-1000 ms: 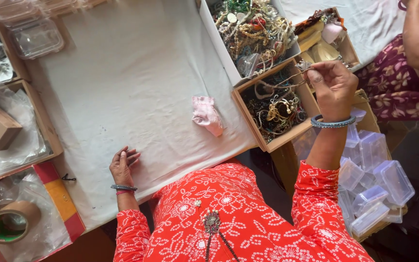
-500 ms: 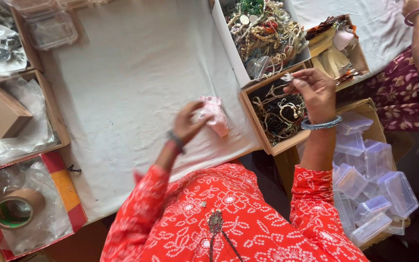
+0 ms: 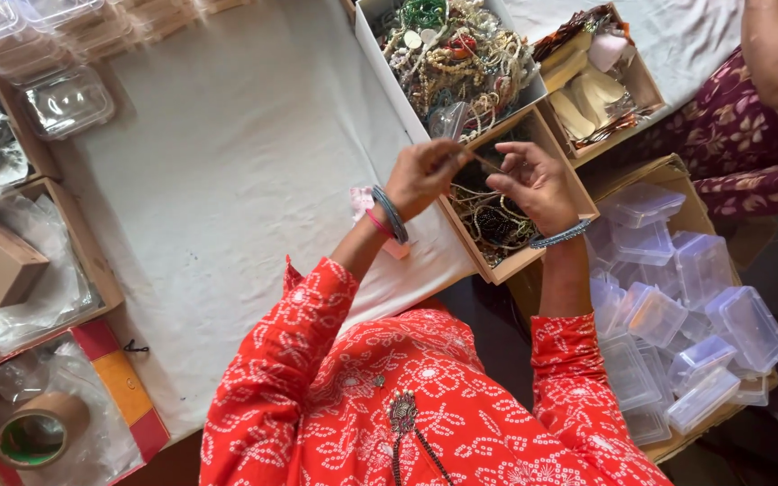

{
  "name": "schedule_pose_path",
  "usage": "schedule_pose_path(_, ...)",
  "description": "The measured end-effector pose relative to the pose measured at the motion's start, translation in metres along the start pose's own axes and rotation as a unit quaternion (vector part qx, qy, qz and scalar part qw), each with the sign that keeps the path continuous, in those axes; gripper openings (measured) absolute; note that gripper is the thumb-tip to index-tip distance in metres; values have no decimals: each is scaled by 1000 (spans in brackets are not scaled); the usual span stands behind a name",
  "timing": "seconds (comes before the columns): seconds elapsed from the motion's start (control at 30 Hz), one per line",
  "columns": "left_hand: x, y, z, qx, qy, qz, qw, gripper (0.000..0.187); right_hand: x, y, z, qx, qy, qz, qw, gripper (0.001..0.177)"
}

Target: The person wipes a dark-colored necklace with a pink cloth, then places it into a small clear plastic bag. They tie the bag and place it into a small beige drawstring pouch. Finally, they wipe a small plastic container with the cloth and place the pouch inside the container.

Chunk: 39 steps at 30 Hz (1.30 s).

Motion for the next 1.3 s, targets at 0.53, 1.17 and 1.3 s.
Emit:
schedule_pose_path(0.53,-86,71,30,69,129,52,988,19,-27,76,-9,45,55,140,988,17)
schedule_pose_path(1.17,-142,41,65,-14,205,41,978,23,93,46,-37,-30,-82,372,924,15)
schedule_pose_path(1.3,-156,-22,78,-105,259,47,959,24,77,-15,-25,-185,-97,213,954,7)
Point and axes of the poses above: each hand's wrist, its own z-axis away from the middle knuckle, its own x-axis out of the palm, y = z × x, the point moved 9 cm from there along -z, towards the middle knuckle, and after that the axes turned 7 degrees about z, right-handed, at the moved point
